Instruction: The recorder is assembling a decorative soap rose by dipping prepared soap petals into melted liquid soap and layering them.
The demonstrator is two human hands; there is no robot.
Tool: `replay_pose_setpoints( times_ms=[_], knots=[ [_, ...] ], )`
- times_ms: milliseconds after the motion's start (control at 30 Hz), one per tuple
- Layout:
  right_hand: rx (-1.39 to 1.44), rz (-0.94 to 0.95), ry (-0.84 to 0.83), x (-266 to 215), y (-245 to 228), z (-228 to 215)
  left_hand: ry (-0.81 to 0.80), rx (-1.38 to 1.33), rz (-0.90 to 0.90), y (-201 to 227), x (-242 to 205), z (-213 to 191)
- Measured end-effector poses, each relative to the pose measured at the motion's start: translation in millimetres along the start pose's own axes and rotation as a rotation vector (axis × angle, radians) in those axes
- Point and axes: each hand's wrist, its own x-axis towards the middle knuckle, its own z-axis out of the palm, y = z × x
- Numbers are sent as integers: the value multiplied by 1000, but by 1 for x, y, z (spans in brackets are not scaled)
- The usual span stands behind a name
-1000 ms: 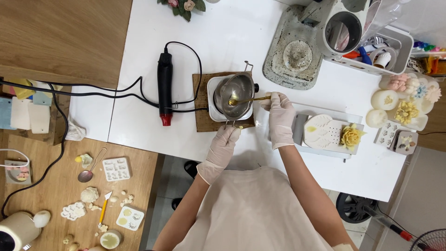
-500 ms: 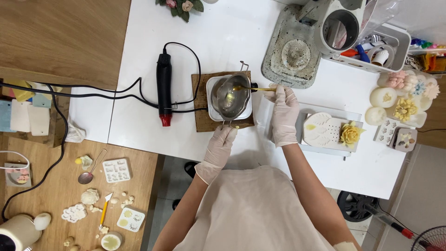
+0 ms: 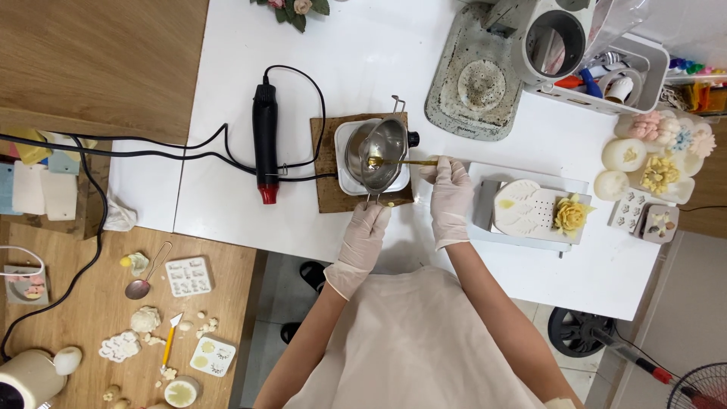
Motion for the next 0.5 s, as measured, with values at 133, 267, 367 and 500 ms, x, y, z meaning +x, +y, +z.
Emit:
replay_pose_setpoints(
  times_ms=[133,267,367,500],
  knots=[
    [-6,64,6,5,0,0,9,17,35,-5,1,-2],
    [-26,119,5,7,-4,2,5,-119,-10,-4,3,-6],
    [-14,131,-5,6,-14,3,-12,-270,-22,-11,3,-8],
    [24,109,-19,6,-30,2,-72,-558,-281,-17,3,-12]
  ],
)
